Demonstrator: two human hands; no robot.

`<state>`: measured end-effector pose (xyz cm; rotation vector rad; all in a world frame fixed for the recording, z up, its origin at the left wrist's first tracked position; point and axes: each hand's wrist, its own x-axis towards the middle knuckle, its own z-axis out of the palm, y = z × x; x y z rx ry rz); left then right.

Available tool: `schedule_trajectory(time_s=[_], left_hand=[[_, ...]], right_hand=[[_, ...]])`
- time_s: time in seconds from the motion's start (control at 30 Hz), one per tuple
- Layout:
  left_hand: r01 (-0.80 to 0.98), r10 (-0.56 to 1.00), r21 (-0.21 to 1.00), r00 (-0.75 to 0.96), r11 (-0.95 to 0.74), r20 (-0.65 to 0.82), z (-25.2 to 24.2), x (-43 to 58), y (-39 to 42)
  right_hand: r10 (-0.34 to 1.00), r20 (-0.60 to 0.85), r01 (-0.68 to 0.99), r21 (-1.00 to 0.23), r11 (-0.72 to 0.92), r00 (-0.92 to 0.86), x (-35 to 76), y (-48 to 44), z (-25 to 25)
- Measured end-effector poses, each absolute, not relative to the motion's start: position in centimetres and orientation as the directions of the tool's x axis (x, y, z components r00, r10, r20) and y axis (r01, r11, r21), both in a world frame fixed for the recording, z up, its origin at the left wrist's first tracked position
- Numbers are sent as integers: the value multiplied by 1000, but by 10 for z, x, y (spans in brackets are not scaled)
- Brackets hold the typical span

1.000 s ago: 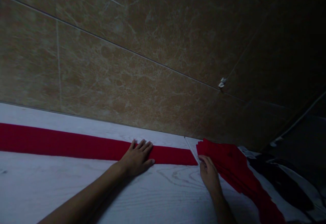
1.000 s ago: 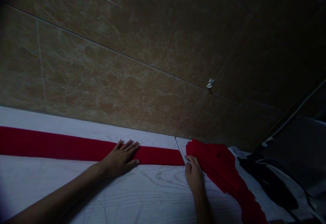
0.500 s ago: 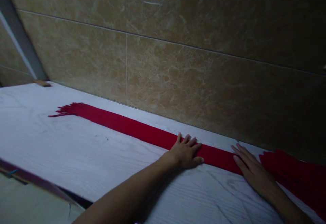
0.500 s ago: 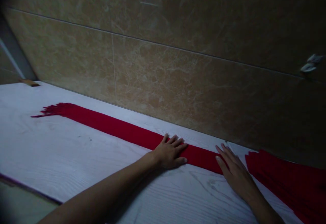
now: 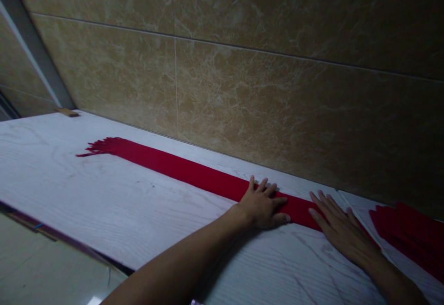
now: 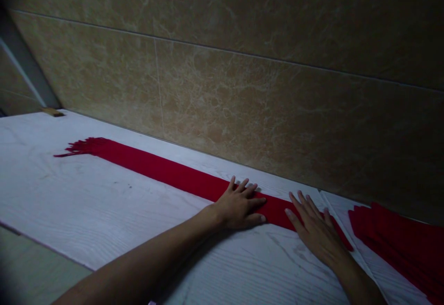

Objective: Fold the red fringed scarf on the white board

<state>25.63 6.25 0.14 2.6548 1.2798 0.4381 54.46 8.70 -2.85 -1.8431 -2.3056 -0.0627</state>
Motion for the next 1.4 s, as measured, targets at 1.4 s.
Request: schedule_trajectory(time_s=[1.4], left_hand=[[815, 872, 311, 471, -489, 137, 0, 240, 73]], right_hand=[[892, 217, 914, 3, 406, -397, 446, 92, -44]])
